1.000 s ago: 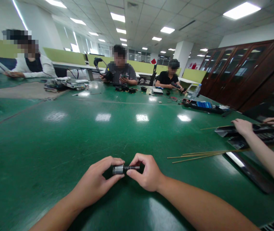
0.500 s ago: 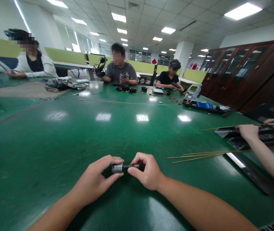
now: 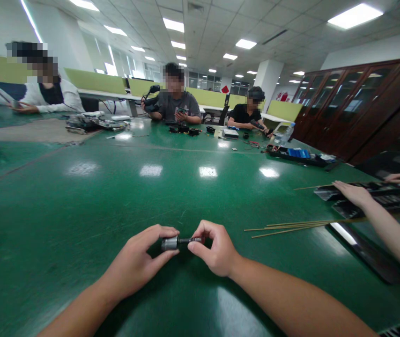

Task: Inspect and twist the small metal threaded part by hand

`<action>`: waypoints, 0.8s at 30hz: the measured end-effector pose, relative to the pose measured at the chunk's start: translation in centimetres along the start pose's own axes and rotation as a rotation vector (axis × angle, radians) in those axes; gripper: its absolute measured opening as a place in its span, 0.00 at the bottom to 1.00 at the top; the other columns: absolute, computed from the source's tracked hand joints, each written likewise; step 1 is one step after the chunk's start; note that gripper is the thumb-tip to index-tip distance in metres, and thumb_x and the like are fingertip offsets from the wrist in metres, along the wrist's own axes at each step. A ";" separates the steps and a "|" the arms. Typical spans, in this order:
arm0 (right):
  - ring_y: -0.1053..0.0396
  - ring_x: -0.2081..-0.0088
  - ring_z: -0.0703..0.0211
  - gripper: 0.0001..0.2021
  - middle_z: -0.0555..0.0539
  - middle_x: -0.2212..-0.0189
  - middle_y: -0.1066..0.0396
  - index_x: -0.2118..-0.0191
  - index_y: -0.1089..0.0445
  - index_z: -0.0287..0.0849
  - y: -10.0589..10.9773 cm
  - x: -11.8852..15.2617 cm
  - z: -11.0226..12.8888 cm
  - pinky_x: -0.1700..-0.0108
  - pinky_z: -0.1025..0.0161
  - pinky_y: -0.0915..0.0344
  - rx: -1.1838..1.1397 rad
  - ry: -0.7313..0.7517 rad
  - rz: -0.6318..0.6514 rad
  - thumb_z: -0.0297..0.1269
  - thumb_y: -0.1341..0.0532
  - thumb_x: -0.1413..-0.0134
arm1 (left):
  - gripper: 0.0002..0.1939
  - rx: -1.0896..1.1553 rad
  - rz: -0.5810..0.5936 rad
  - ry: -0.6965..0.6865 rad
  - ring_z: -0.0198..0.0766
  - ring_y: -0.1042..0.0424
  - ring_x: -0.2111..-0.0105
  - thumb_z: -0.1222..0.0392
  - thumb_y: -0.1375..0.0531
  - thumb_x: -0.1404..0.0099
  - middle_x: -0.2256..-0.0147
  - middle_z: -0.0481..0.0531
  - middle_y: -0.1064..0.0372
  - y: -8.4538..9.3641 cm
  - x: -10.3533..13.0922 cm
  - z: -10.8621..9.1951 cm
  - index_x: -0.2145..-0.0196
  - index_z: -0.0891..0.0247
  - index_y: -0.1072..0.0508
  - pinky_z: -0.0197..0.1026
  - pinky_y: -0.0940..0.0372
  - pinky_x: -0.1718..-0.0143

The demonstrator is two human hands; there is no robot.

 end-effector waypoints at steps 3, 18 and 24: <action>0.38 0.73 0.63 0.07 0.51 0.75 0.34 0.68 0.31 0.39 0.0 0.1 -0.1 0.68 0.65 0.41 -0.012 0.000 0.001 0.36 0.35 0.47 | 0.17 -0.007 -0.004 -0.003 0.33 0.29 0.50 0.57 0.37 0.33 0.51 0.45 0.29 0.0 0.0 0.1 0.48 0.50 0.34 0.38 0.35 0.47; 0.39 0.73 0.63 0.08 0.51 0.76 0.35 0.69 0.32 0.39 0.1 0.0 -0.5 0.70 0.65 0.43 -0.057 -0.026 -0.027 0.38 0.34 0.47 | 0.18 -0.036 -0.025 -0.005 0.35 0.29 0.49 0.57 0.37 0.34 0.50 0.46 0.29 0.3 0.1 0.4 0.47 0.51 0.33 0.39 0.35 0.46; 0.38 0.74 0.63 0.08 0.51 0.77 0.34 0.69 0.32 0.40 0.1 0.0 -0.5 0.70 0.65 0.43 -0.092 -0.032 -0.026 0.37 0.34 0.47 | 0.18 -0.038 -0.023 -0.010 0.36 0.29 0.50 0.57 0.37 0.34 0.50 0.47 0.29 0.4 0.1 0.5 0.47 0.51 0.33 0.39 0.35 0.46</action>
Point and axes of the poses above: each hand's wrist, its own x-axis away from the middle knuckle, its own y-axis out of the back of the hand, z = x × y, the point moved 2 cm from there along -x, towards the middle knuckle
